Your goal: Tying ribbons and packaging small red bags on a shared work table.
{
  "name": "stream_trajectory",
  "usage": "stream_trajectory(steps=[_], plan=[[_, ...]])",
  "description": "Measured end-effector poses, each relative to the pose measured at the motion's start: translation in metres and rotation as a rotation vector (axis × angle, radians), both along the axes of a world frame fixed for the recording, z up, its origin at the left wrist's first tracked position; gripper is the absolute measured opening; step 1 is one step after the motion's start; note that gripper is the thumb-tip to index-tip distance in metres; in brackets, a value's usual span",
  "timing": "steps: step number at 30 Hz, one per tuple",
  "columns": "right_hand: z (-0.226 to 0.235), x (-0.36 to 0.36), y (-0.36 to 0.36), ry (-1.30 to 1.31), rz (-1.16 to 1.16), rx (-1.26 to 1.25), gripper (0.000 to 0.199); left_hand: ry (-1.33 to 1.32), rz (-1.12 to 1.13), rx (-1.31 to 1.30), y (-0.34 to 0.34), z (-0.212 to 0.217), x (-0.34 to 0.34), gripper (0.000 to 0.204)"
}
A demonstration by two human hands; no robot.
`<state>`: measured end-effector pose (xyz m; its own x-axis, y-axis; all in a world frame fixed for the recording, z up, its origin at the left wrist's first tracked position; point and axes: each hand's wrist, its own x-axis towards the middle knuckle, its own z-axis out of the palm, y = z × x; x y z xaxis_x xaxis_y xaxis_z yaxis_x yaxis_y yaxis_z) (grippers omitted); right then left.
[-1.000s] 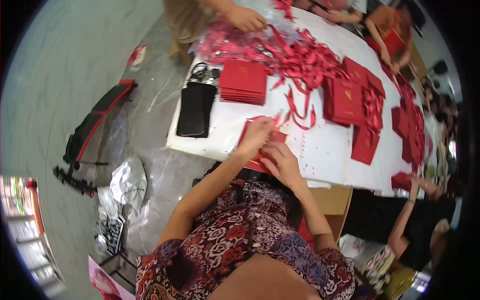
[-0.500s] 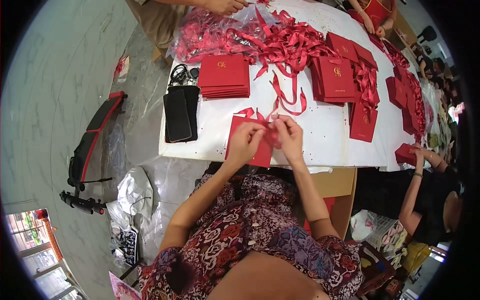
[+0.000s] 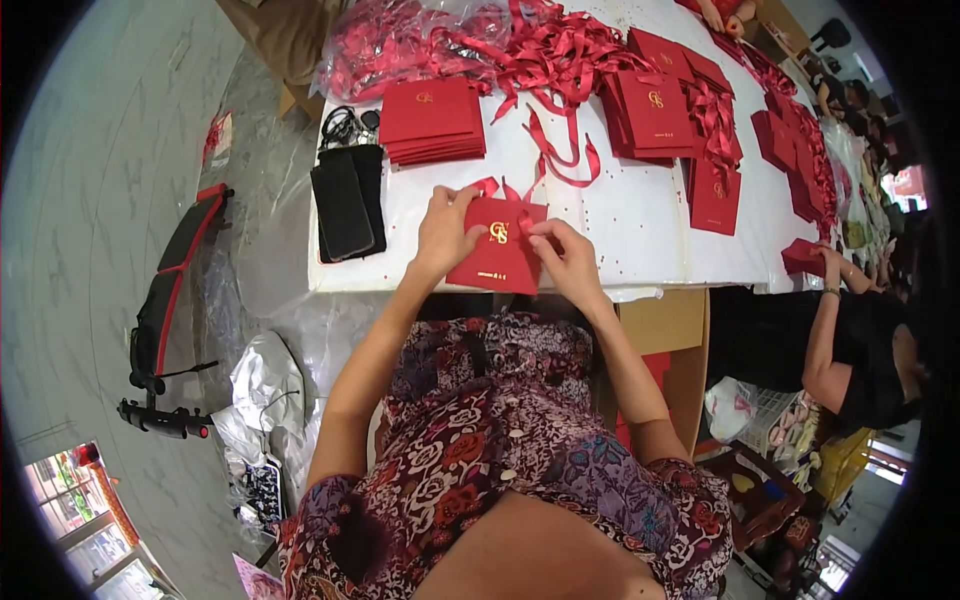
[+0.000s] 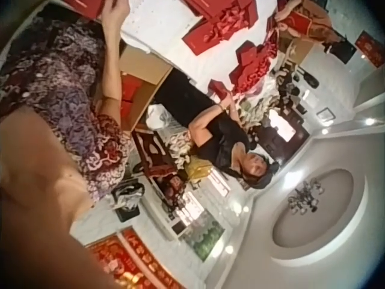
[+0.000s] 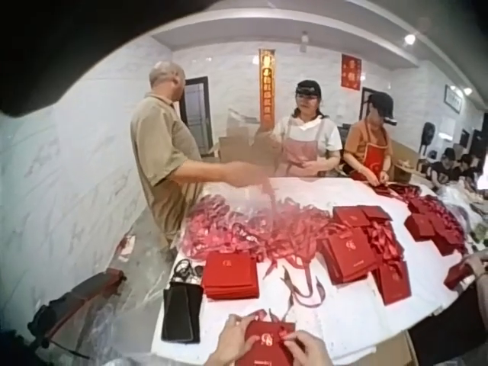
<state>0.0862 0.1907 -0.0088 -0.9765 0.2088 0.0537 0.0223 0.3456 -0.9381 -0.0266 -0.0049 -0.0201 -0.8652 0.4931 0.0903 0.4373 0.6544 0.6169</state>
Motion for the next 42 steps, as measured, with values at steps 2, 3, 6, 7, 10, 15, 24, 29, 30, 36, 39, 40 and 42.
stream_trajectory(steps=[2, 3, 6, 7, 10, 15, 24, 29, 30, 36, 39, 40, 42], plan=[[-0.007, -0.005, -0.004, 0.060, 0.043, 0.124, 0.015, 0.077, -0.022, -0.003, 0.007, 0.004, -0.001, 0.057], [-0.011, -0.008, -0.005, 0.127, 0.087, 0.244, 0.013, 0.161, -0.043, -0.010, 0.011, 0.006, -0.001, 0.056], [-0.017, -0.021, -0.008, 0.092, 0.086, 0.381, 0.013, 0.254, -0.088, -0.010, 0.014, 0.009, -0.007, 0.046], [-0.021, -0.022, -0.008, 0.085, 0.089, 0.384, 0.013, 0.279, -0.116, -0.031, 0.015, 0.008, -0.008, 0.043], [-0.027, -0.026, 0.000, 0.050, 0.050, 0.305, 0.015, 0.267, -0.108, 0.016, 0.018, 0.005, -0.012, 0.038], [-0.031, -0.029, 0.016, 0.015, 0.014, 0.253, 0.014, 0.316, -0.117, 0.034, 0.023, 0.004, -0.024, 0.034], [-0.018, -0.022, -0.005, 0.172, 0.028, 0.371, 0.011, -0.212, 0.030, 0.002, 0.009, -0.002, -0.037, 0.032], [-0.009, -0.015, -0.005, 0.179, 0.015, 0.338, 0.013, -0.311, -0.015, 0.067, -0.005, -0.017, -0.041, 0.024], [-0.009, -0.013, -0.005, 0.167, 0.021, 0.327, 0.013, -0.410, -0.021, 0.160, -0.007, -0.025, -0.040, 0.019], [-0.007, -0.009, -0.014, 0.187, -0.030, 0.261, 0.013, -0.525, -0.053, 0.246, 0.001, -0.013, -0.025, 0.013], [-0.014, -0.014, -0.011, 0.267, -0.095, 0.252, 0.012, -0.705, -0.203, 0.457, 0.010, -0.018, -0.019, 0.017], [-0.012, -0.014, -0.011, 0.255, -0.114, 0.249, 0.012, -0.700, -0.209, 0.472, 0.013, -0.014, -0.017, 0.018], [-0.008, -0.017, -0.005, 0.216, -0.134, 0.186, 0.011, -0.712, -0.206, 0.525, 0.018, -0.007, -0.018, 0.019]])
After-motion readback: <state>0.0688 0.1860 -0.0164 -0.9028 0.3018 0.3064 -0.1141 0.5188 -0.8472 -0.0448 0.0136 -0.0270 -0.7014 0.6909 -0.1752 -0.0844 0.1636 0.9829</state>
